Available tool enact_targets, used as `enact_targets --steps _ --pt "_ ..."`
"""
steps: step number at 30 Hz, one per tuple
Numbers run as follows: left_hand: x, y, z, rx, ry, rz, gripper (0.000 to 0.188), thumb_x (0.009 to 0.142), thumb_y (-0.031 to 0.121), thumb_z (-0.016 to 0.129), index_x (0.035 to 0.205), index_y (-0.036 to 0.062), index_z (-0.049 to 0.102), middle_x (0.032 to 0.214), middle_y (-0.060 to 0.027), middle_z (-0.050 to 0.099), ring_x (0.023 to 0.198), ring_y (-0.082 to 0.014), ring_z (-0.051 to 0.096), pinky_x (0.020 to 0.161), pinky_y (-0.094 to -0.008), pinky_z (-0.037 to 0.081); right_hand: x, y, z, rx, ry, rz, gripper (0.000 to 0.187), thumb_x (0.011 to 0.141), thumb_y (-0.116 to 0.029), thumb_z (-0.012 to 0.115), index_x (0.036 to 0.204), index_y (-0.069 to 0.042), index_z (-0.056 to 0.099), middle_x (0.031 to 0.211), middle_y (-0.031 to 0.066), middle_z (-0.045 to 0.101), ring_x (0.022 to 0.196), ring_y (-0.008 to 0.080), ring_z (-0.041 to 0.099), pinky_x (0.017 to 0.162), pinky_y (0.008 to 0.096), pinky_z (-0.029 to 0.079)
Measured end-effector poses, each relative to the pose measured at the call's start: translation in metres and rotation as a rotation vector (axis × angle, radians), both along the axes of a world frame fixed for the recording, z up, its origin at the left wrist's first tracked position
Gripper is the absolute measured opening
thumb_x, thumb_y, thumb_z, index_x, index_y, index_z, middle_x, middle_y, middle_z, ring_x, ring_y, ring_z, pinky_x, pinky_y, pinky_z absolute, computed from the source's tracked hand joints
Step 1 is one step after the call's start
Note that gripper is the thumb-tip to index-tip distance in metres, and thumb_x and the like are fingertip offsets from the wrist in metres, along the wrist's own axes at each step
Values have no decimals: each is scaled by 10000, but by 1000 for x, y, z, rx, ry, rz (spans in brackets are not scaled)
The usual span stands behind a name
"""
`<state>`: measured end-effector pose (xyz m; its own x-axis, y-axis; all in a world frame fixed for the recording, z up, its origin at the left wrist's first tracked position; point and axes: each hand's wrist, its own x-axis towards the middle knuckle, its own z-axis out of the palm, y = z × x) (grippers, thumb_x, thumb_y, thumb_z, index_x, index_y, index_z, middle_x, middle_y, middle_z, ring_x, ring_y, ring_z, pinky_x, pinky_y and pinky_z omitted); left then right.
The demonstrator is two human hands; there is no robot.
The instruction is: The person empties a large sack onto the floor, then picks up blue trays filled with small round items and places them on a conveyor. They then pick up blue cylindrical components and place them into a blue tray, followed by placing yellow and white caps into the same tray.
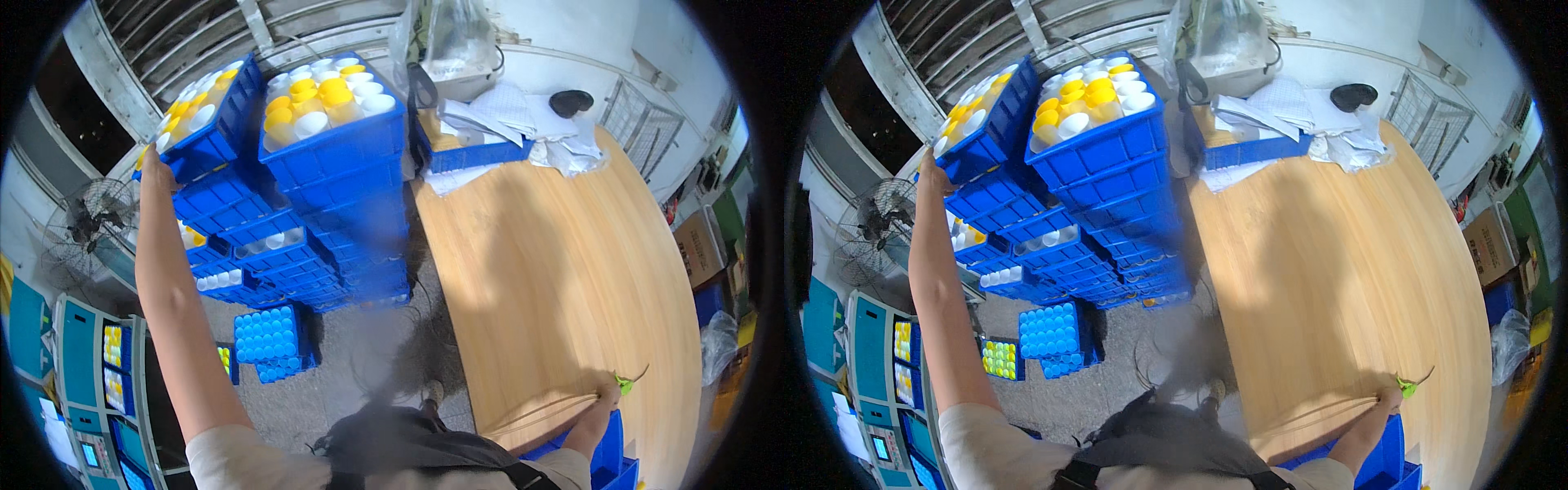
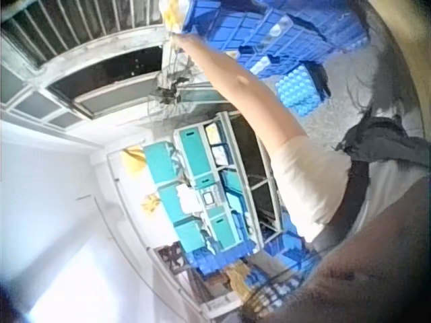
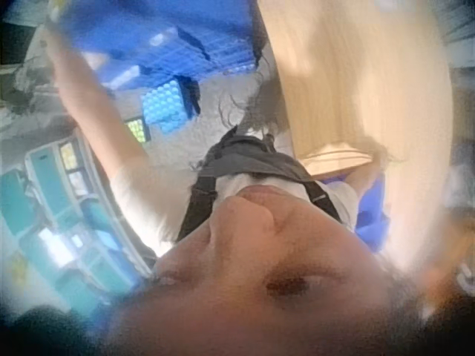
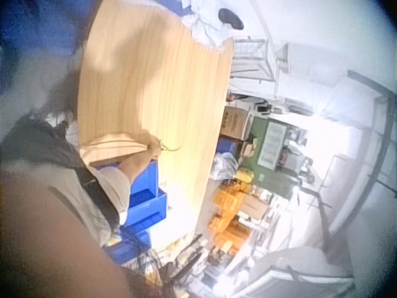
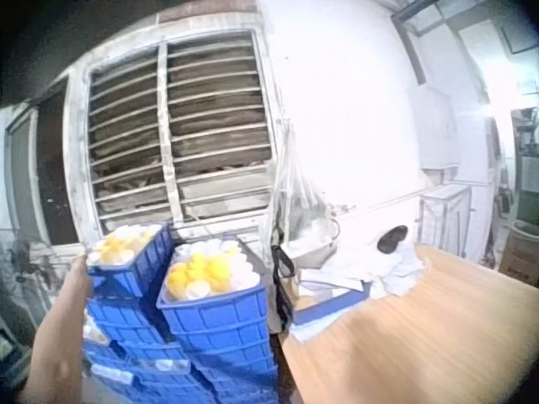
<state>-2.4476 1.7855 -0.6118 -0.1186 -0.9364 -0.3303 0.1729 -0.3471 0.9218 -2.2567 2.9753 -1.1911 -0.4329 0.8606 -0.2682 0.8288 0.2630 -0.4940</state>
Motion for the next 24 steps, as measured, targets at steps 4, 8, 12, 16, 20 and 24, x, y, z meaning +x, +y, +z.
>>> enact_targets --steps 4,8,12,16,20,24 --pt "-11 -3 6 -20 -22 -45 984 717 520 804 1489 133 332 1537 -251 220 1383 -508 229 1076 -679 244 -15 -79 63 -468 671 -104 412 922 -305 518 564 -169 364 456 -12 327 325 147 290 336 315 366" --pt "-20 -22 4 -48 15 -143 928 745 502 774 1482 136 346 1528 -237 257 1383 -494 248 1067 -700 232 -35 -268 188 -607 656 256 184 926 -265 474 1056 -139 506 632 -28 441 410 86 373 342 228 314" --pt "-28 -42 1 -82 81 -288 872 772 485 744 1475 139 361 1519 -222 294 1383 -480 266 1058 -721 220 -22 -497 277 -279 609 747 346 894 -260 674 1133 -34 563 731 -5 604 555 114 542 487 255 447" --pt "-18 -44 1 -116 175 -456 817 800 467 715 1468 142 375 1509 -207 331 1383 -467 285 1049 -743 207 12 -665 293 -85 423 1175 638 701 -339 803 1189 -18 546 877 177 681 823 333 672 734 401 523" --pt "22 -40 -11 -143 317 -622 763 828 450 685 1461 144 389 1500 -193 368 1383 -453 304 1040 -764 195 48 -752 278 -249 397 1488 667 735 -286 767 1272 -19 474 1120 218 647 1083 338 612 894 428 478" --pt "84 -55 -34 -99 435 -807 709 855 432 655 1454 147 404 1491 -178 405 1383 -439 322 1030 -785 182 85 -757 250 -662 278 1592 461 754 -144 739 1143 -34 517 967 97 599 945 224 580 819 372 476"
